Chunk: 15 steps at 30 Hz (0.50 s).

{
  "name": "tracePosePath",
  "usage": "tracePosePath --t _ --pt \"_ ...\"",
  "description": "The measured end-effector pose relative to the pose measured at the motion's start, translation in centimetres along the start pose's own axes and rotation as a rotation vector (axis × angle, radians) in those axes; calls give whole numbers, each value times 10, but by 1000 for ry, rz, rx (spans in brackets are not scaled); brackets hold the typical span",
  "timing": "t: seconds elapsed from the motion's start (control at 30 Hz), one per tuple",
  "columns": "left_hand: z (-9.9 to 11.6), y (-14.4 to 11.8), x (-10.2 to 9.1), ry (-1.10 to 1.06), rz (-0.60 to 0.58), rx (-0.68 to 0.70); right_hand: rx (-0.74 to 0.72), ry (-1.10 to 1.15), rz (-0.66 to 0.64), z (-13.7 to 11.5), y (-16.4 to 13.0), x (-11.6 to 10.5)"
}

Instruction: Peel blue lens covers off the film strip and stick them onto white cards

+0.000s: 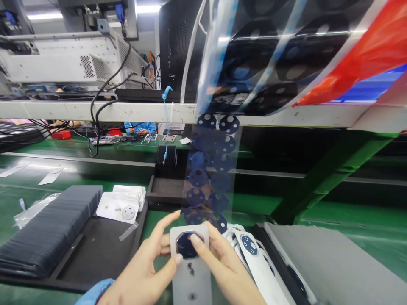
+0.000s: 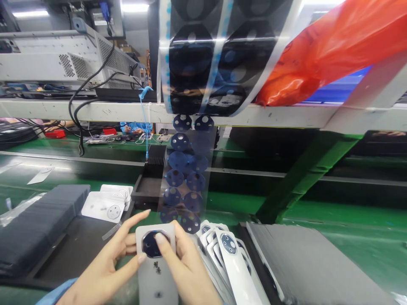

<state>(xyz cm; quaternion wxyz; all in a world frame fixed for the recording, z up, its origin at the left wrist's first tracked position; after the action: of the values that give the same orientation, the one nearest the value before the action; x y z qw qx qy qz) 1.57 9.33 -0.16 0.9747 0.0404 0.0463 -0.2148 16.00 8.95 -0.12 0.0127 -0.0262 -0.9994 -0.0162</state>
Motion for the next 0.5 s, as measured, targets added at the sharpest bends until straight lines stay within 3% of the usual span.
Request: tracePosePath --t 0.1,0.2,0.23,0.37,0.43,0.5 --pt "15 9 -46 189 174 112 75 106 6 -1 0 -18" --pt "10 29 -108 621 312 111 103 131 128 7 1 -59" --pt "-3 37 -129 825 301 36 131 125 159 15 1 -74" --pt "-63 57 -210 1072 376 -196 292 119 291 64 0 -134" --pt "-89 59 -229 1171 408 -280 399 137 366 91 -3 -160" --pt "-109 59 -235 1249 406 -323 423 148 470 108 -5 -183"
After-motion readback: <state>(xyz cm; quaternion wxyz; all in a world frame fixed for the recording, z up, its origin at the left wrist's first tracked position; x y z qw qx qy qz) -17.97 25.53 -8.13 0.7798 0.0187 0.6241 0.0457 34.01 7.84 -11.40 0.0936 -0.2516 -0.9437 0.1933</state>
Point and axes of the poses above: each hand's wrist, its own y-axis towards the middle knuckle, its own x-axis out of the palm, z = x × y, the point moved 9 cm from there along y, towards the middle knuckle
